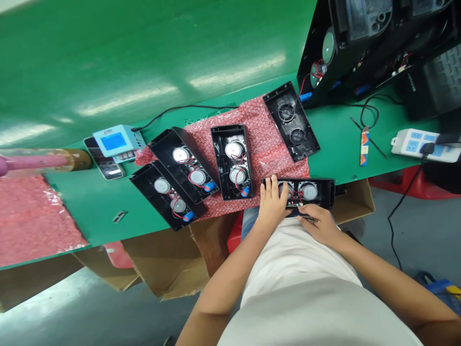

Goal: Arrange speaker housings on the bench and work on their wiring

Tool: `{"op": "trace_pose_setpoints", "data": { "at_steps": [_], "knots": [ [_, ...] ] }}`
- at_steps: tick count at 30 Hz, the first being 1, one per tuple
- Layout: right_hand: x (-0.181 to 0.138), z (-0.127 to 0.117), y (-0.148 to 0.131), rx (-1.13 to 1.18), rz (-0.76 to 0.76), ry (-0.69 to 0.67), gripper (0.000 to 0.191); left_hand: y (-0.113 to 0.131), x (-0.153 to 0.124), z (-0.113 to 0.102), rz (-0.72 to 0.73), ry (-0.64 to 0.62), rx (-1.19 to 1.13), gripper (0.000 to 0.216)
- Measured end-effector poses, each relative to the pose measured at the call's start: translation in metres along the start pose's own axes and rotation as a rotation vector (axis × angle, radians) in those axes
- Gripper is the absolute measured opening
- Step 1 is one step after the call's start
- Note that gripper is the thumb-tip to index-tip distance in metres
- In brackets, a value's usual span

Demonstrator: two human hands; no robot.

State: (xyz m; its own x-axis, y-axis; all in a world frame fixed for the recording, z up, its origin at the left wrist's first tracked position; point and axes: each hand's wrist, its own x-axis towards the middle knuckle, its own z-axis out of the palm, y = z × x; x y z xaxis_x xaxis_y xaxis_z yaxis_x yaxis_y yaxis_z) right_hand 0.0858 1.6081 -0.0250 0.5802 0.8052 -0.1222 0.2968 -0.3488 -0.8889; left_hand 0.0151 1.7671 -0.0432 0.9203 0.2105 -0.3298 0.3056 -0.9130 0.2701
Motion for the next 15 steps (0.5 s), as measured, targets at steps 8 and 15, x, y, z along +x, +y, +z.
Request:
{"op": "trace_pose_setpoints", "data": {
  "at_steps": [8, 15],
  "knots": [
    [-0.007, -0.003, -0.004, -0.038, -0.009, -0.058, 0.011, 0.001, 0.001, -0.003, -0.01, -0.009, 0.023, 0.08],
    [-0.015, -0.004, -0.003, -0.004, -0.011, 0.009, 0.012, -0.002, 0.004, 0.001, 0.002, 0.017, 0.006, 0.074]
  ]
}}
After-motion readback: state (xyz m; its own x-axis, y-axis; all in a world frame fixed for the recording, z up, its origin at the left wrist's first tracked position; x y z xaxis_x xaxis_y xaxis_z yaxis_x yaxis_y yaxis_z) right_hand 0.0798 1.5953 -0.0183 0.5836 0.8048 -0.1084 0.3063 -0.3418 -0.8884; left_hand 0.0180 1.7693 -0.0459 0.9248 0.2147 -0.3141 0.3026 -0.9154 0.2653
